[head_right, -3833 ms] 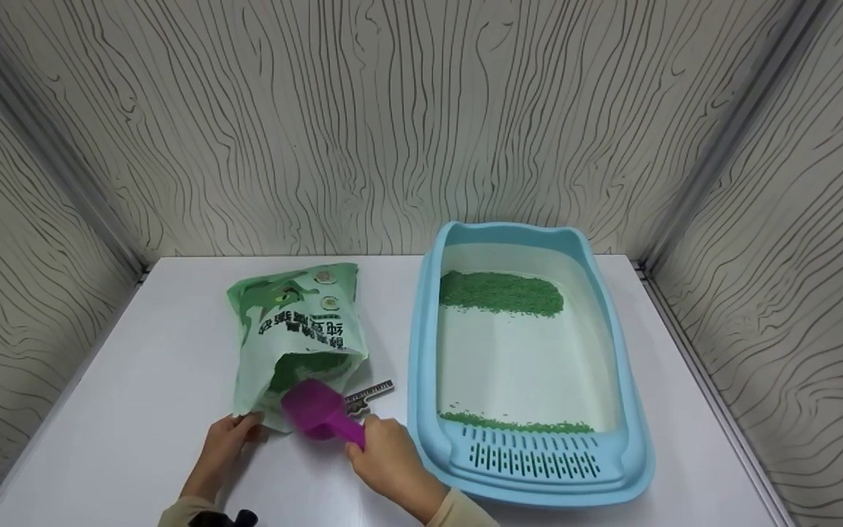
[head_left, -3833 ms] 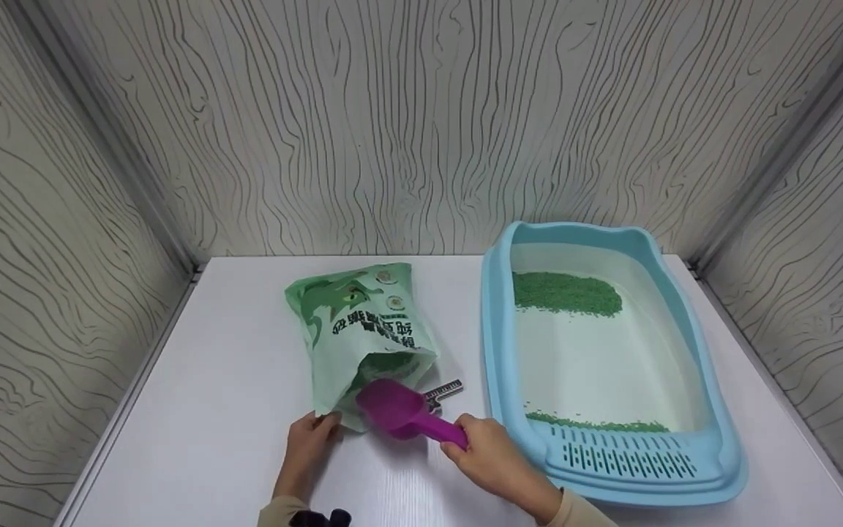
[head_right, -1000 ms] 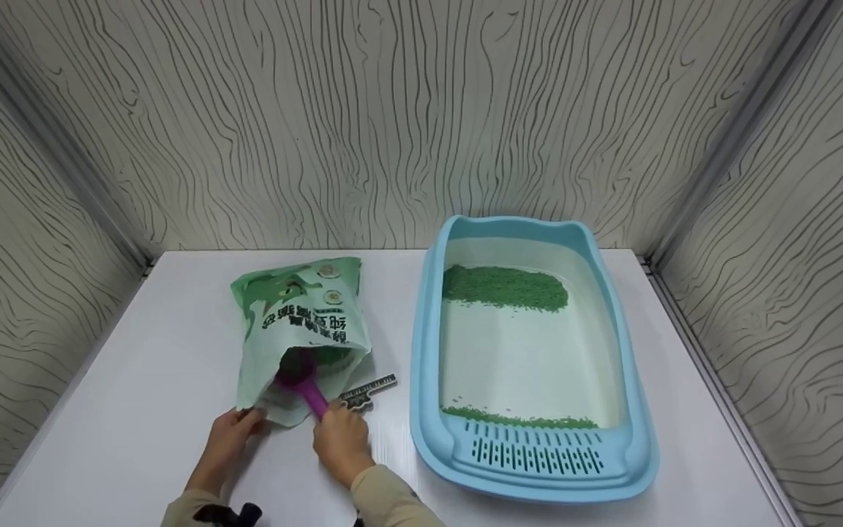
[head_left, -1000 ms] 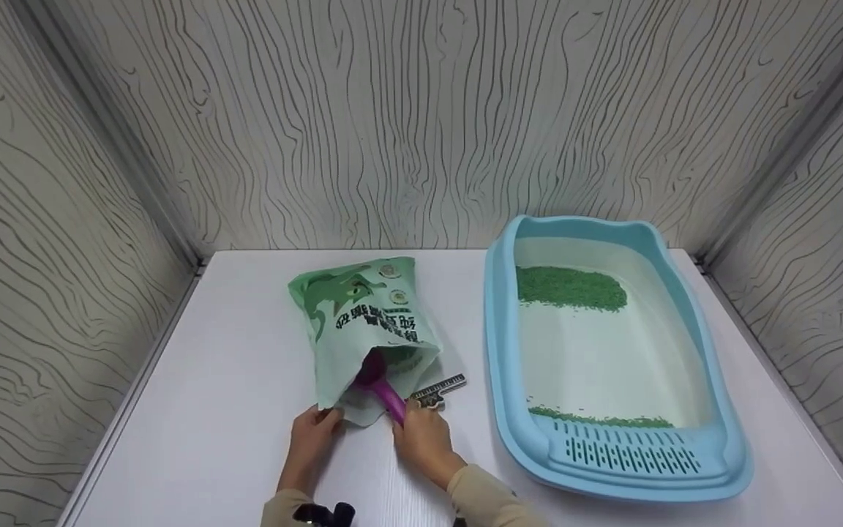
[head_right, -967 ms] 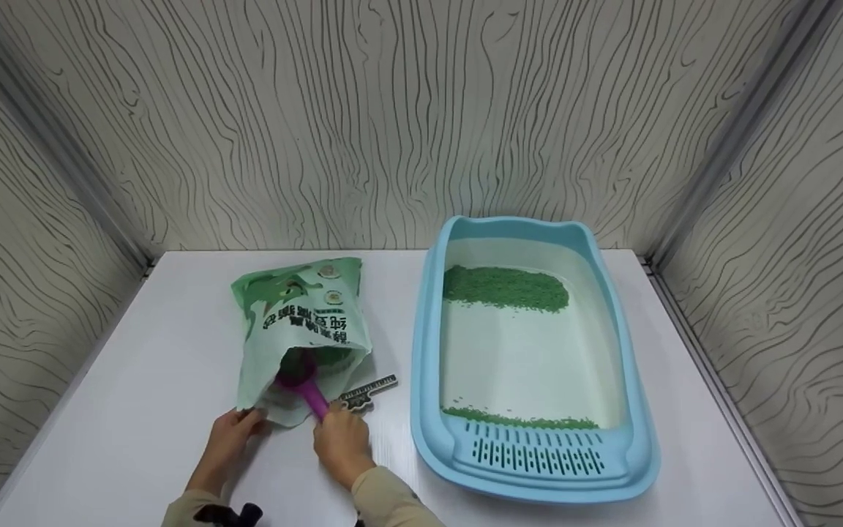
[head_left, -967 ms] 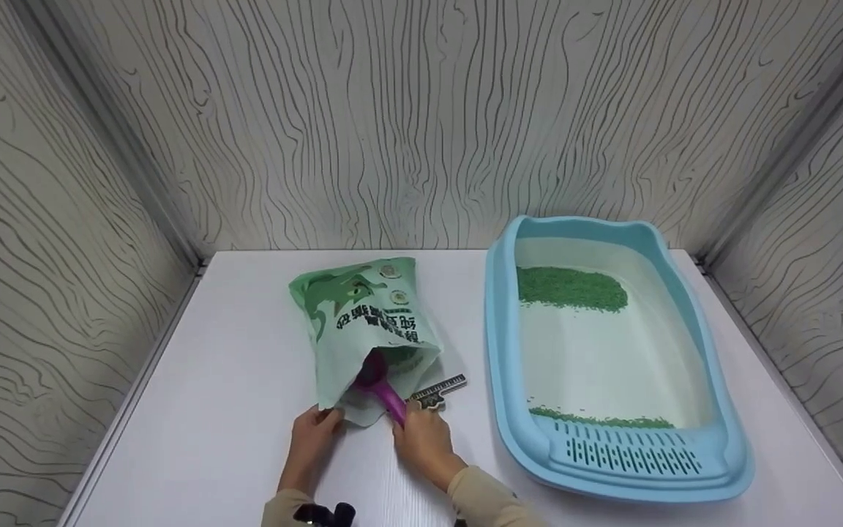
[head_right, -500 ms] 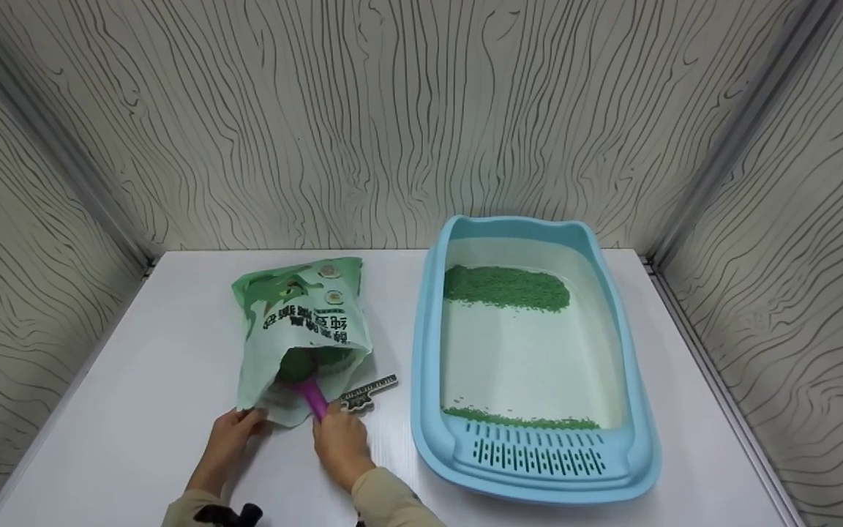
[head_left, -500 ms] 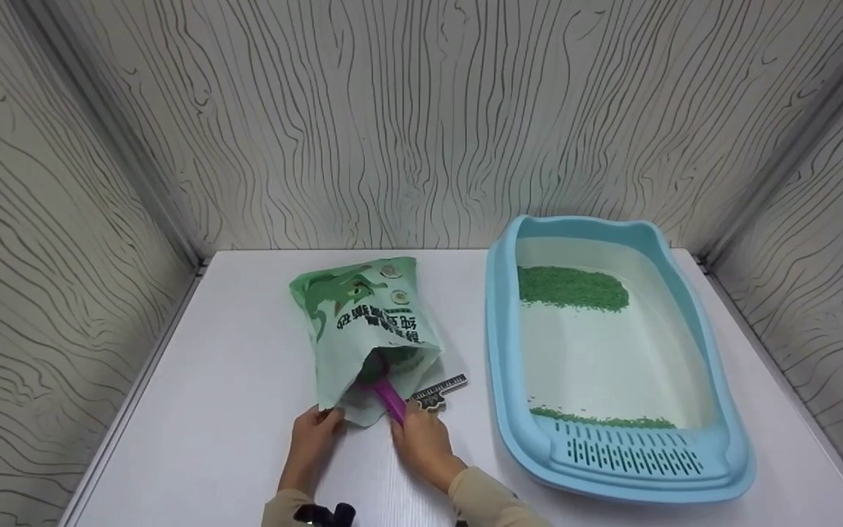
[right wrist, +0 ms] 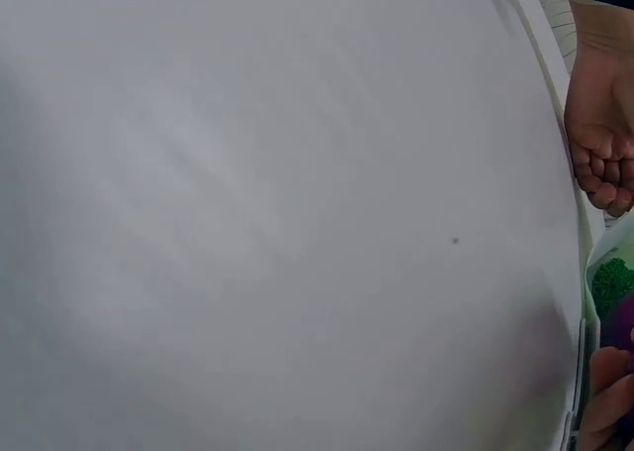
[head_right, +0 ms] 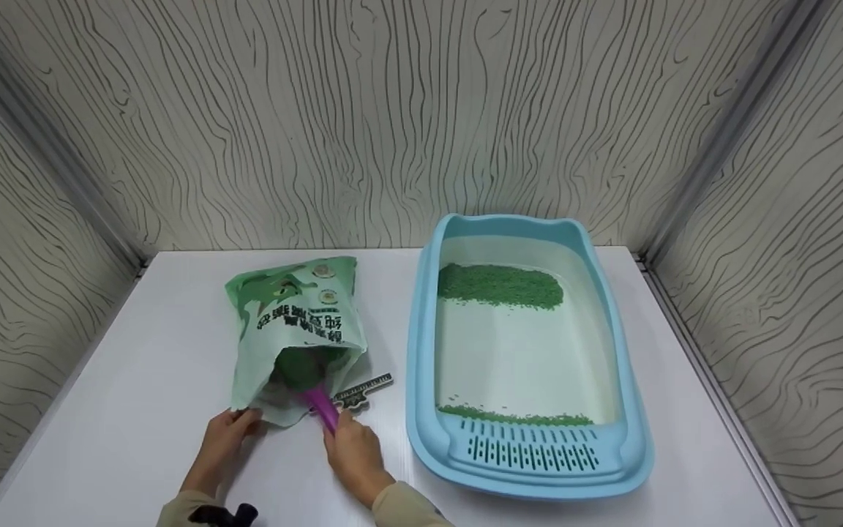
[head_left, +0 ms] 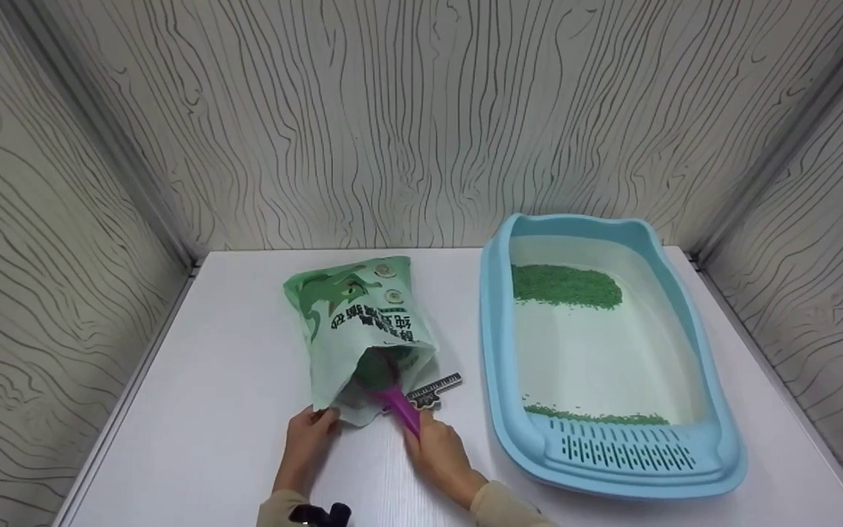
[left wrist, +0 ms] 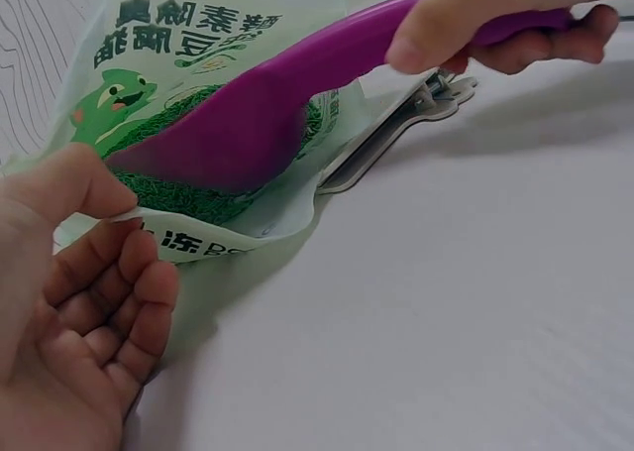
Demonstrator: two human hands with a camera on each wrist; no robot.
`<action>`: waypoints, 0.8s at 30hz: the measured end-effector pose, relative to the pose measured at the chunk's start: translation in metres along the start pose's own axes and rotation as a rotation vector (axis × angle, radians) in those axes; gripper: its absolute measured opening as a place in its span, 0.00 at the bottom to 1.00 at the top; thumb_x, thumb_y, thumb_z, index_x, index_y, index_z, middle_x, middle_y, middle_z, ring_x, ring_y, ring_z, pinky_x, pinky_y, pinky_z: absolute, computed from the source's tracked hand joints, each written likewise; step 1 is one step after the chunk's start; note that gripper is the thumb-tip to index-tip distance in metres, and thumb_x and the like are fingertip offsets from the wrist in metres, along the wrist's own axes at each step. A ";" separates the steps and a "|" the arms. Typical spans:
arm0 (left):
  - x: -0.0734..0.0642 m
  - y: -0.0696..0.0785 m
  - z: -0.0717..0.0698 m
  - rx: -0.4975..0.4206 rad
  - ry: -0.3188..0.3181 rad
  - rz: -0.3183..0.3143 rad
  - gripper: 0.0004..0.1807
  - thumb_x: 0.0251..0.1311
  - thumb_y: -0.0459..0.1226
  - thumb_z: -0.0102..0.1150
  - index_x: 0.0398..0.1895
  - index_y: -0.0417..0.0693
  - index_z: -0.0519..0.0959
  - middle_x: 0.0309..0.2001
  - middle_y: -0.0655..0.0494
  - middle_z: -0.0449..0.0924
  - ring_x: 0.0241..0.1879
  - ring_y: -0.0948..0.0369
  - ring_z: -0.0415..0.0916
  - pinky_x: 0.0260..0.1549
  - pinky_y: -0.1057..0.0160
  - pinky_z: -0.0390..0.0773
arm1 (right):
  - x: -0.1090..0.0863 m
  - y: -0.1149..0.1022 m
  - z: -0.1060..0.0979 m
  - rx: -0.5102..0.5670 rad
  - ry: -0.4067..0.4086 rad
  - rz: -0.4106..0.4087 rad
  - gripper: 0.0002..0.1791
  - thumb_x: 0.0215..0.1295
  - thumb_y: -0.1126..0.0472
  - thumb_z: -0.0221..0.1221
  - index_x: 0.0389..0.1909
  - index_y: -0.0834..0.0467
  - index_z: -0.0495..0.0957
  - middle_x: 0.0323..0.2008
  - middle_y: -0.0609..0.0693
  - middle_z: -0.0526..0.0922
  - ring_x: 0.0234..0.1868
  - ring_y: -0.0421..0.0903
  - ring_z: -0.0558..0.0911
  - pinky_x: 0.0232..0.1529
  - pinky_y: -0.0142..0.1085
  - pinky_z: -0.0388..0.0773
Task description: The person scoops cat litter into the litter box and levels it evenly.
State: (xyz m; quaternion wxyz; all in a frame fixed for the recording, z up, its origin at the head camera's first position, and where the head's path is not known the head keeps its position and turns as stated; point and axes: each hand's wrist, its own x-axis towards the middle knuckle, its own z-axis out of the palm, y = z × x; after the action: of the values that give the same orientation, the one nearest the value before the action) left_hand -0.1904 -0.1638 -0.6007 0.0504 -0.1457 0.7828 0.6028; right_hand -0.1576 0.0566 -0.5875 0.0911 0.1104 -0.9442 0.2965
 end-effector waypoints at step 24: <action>-0.002 0.002 -0.001 0.009 0.015 -0.009 0.12 0.58 0.37 0.55 0.38 0.35 0.79 0.31 0.57 0.81 0.33 0.64 0.72 0.36 0.68 0.73 | -0.042 0.021 -0.051 0.081 -0.076 -0.004 0.13 0.65 0.55 0.59 0.28 0.57 0.68 0.16 0.41 0.65 0.19 0.31 0.62 0.18 0.24 0.60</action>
State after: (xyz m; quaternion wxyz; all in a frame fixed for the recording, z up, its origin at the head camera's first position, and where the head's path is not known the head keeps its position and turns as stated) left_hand -0.1889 -0.1642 -0.5978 0.0478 -0.1534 0.7852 0.5981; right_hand -0.1176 0.1095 -0.5676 0.0513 0.1268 -0.9341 0.3298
